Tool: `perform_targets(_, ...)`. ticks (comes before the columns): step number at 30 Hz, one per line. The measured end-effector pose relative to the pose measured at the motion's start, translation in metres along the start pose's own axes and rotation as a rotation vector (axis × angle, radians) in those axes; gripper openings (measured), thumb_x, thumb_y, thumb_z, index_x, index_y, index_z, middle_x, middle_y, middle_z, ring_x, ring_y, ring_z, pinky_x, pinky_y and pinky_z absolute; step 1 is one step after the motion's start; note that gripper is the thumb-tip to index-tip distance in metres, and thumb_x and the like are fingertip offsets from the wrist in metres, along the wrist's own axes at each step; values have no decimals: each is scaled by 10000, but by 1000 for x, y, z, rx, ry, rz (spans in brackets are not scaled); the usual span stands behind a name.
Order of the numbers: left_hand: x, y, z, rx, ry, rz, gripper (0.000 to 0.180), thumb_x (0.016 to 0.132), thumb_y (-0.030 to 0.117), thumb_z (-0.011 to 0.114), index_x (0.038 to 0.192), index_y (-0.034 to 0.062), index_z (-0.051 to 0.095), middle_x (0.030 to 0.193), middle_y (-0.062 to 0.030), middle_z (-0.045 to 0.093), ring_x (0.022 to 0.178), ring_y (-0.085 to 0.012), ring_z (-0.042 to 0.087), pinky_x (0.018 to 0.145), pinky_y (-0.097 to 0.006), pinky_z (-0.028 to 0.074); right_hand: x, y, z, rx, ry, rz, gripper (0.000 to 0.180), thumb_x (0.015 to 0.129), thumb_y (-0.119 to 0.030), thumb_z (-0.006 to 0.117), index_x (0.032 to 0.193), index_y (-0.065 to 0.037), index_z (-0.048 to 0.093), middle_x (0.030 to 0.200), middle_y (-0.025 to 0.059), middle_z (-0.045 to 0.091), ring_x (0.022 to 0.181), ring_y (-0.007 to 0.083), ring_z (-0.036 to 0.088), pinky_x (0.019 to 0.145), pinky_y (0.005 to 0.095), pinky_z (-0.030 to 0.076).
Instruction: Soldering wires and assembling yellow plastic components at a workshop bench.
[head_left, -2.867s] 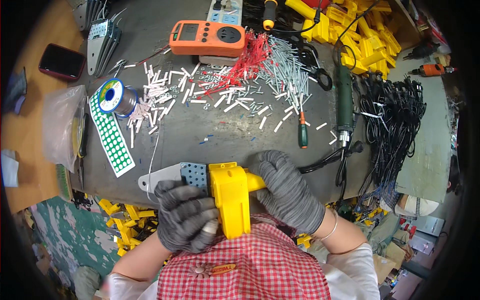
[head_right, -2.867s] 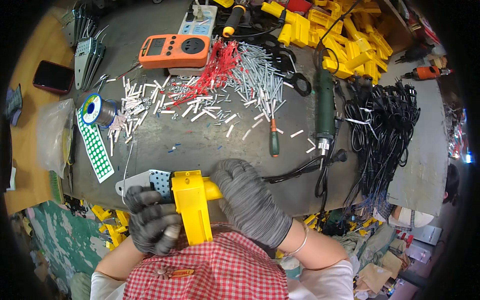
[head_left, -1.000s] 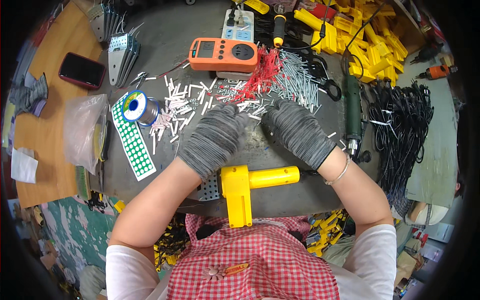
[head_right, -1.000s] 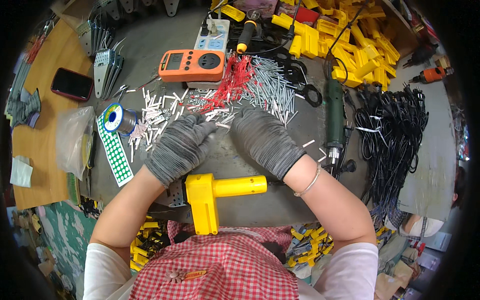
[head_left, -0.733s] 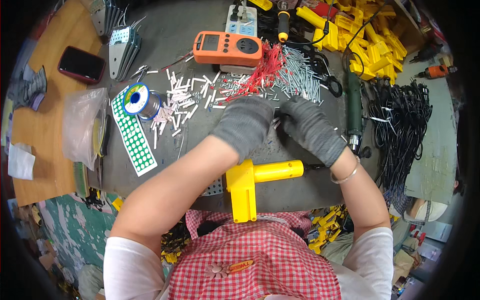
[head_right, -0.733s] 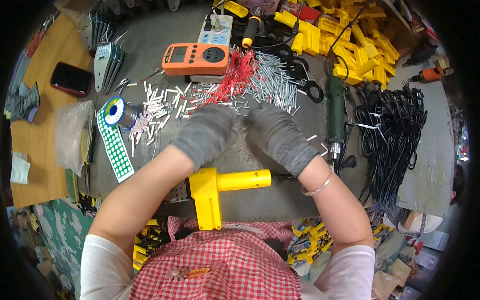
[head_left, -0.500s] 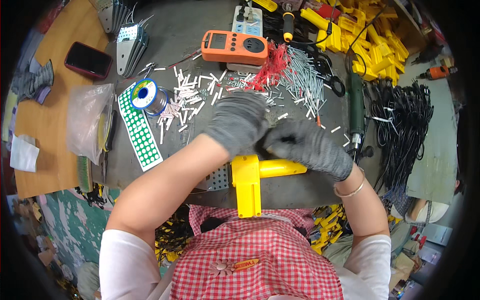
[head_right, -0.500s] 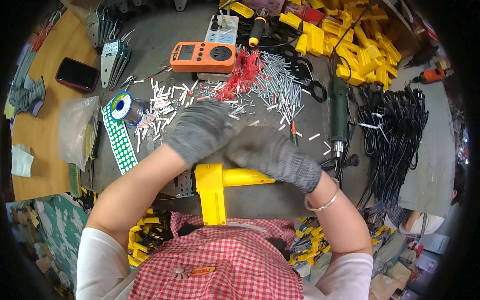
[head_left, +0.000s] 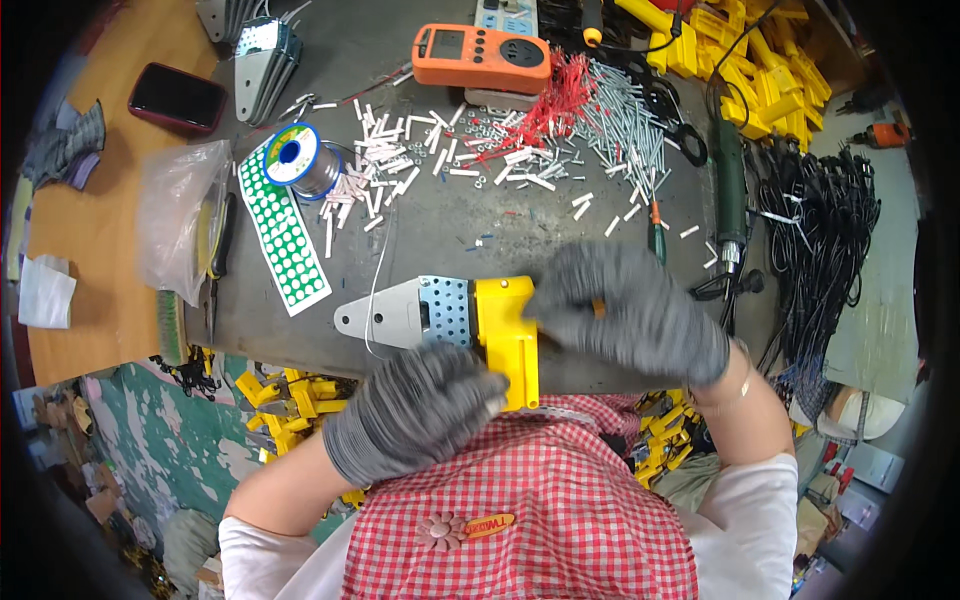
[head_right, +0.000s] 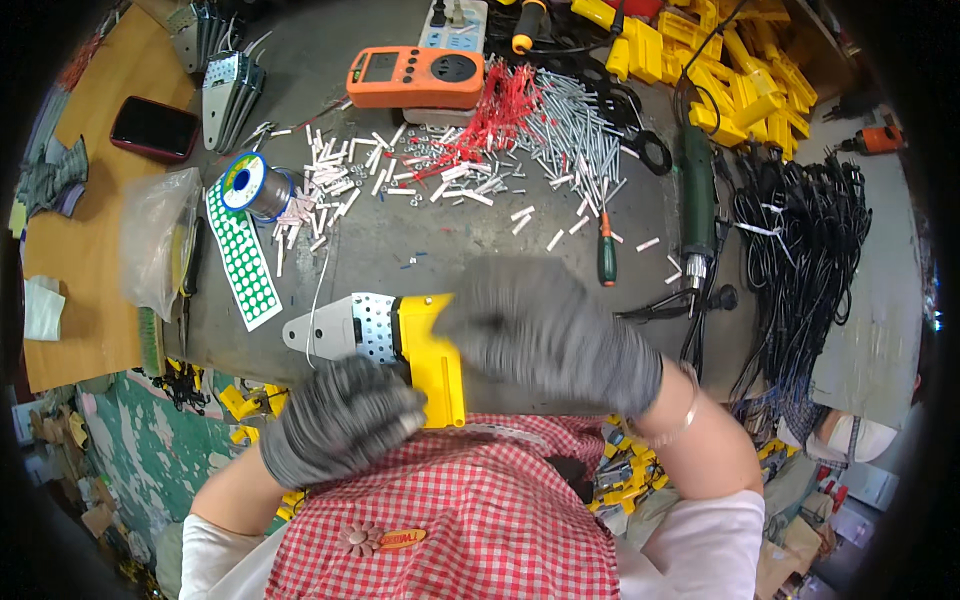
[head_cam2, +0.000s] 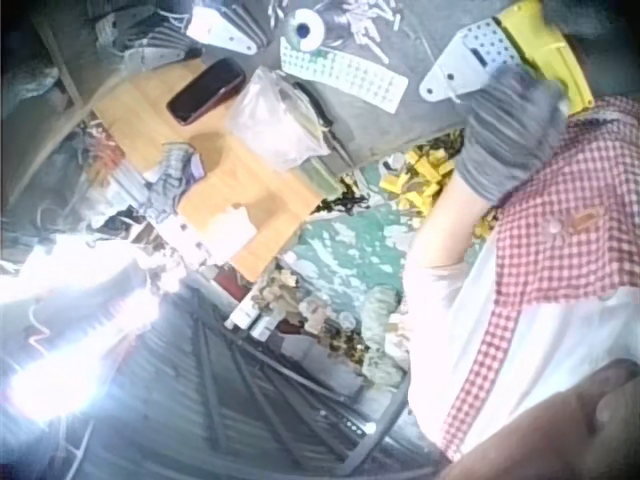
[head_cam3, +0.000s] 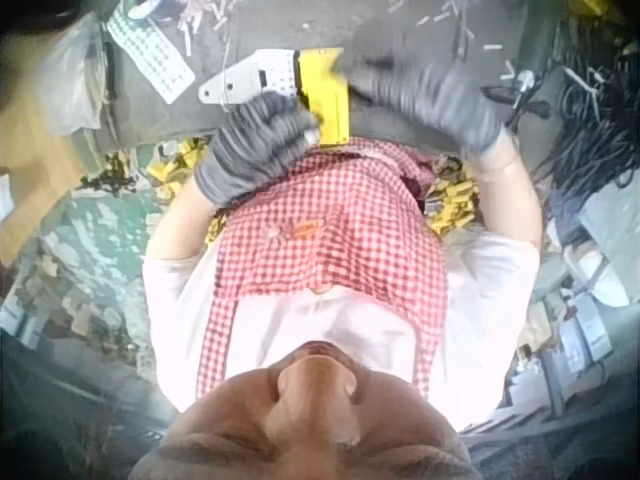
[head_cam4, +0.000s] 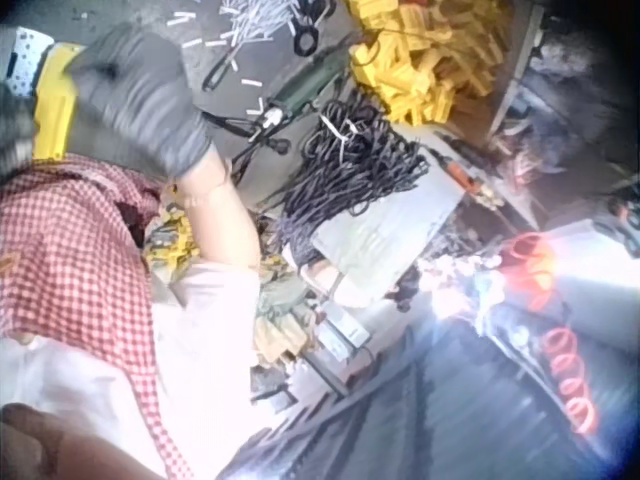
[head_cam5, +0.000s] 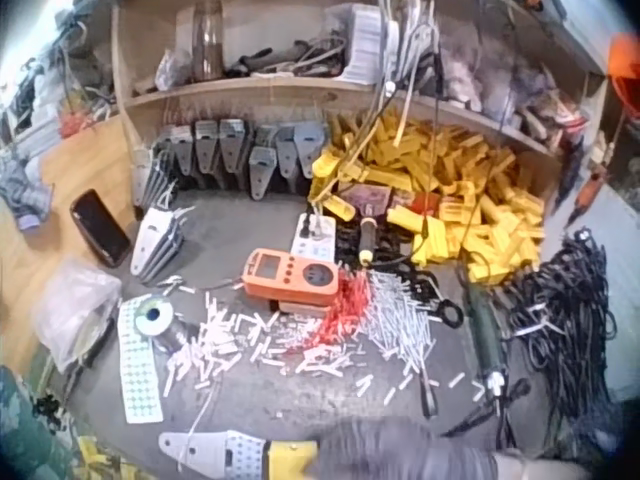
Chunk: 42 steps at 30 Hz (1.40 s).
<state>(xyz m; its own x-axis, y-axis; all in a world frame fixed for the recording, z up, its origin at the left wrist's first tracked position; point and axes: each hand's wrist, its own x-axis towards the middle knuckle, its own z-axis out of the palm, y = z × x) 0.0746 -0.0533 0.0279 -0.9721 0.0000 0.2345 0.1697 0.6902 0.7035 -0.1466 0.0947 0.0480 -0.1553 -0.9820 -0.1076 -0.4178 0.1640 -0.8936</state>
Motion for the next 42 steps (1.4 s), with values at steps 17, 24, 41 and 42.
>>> perform_targets(17,4,-2,3,107,-113,222,342,712,164,805,1039,114,718,883,-55,640,829,-246,642,704,-385,549,-65,-18,69,-447,22,-63,134,847,-113,608,929,-11,634,817,112,585,812,277,622,703,388,547)
perform_targets(24,36,-11,-22,101,-341,452,376,783,266,803,1080,63,693,935,-68,637,832,-247,652,710,-397,563,-73,-2,77,-584,47,-215,175,860,-153,562,965,-24,619,846,107,583,791,252,605,637,362,539)
perform_targets(41,171,-55,22,694,-251,-76,236,805,71,657,1039,49,665,989,-213,634,936,-414,595,860,-488,474,-72,13,51,-565,608,65,130,830,-180,581,886,-74,633,859,82,597,861,256,609,706,381,530)
perform_targets(42,162,-66,20,631,-184,58,242,812,39,677,1052,10,684,997,-189,677,919,-339,652,835,-417,513,-72,18,50,-574,628,89,130,830,-180,581,886,-74,633,859,82,597,861,256,609,706,381,530)
